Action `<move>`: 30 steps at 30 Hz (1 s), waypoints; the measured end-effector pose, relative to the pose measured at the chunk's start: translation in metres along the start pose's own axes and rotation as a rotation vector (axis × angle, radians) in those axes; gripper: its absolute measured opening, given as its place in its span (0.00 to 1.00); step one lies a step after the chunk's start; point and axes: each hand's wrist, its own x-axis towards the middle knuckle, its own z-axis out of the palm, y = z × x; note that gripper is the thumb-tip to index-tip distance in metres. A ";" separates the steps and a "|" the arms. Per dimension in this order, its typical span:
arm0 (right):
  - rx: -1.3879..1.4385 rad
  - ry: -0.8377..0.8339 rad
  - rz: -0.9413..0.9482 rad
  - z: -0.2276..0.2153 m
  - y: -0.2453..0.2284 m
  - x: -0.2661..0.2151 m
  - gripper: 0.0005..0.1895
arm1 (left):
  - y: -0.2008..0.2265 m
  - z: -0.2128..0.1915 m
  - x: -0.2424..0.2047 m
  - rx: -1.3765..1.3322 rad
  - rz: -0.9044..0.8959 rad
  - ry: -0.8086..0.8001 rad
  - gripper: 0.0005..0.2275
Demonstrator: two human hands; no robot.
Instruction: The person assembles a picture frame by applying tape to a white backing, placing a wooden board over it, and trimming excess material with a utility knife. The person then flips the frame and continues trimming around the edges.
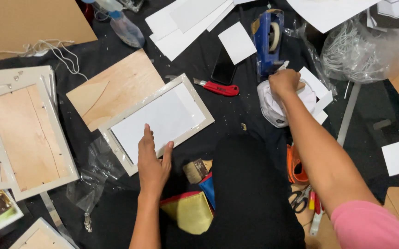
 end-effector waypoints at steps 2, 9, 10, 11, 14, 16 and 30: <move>0.118 0.124 0.038 -0.105 -0.116 -0.090 0.07 | -0.013 0.005 -0.005 0.004 0.016 0.062 0.34; 0.506 0.448 0.135 -0.168 0.001 -0.090 0.08 | -0.010 -0.011 0.012 -0.178 -0.219 -0.012 0.34; 0.387 0.256 0.330 -0.169 0.006 -0.098 0.32 | -0.012 -0.008 0.014 -0.179 -0.213 -0.016 0.35; 0.264 0.060 0.519 -0.171 0.013 -0.105 0.57 | -0.015 -0.006 0.015 -0.180 -0.206 -0.019 0.35; 0.241 -0.038 0.741 -0.150 0.027 -0.100 0.66 | -0.010 -0.007 0.012 -0.187 -0.253 -0.057 0.36; 0.237 0.051 0.698 -0.136 0.052 -0.094 0.57 | -0.006 -0.014 0.006 -0.209 -0.282 -0.051 0.36; 1.043 0.030 -0.018 -0.245 -0.065 -0.305 0.31 | 0.048 0.001 -0.029 -0.613 -0.215 -0.256 0.16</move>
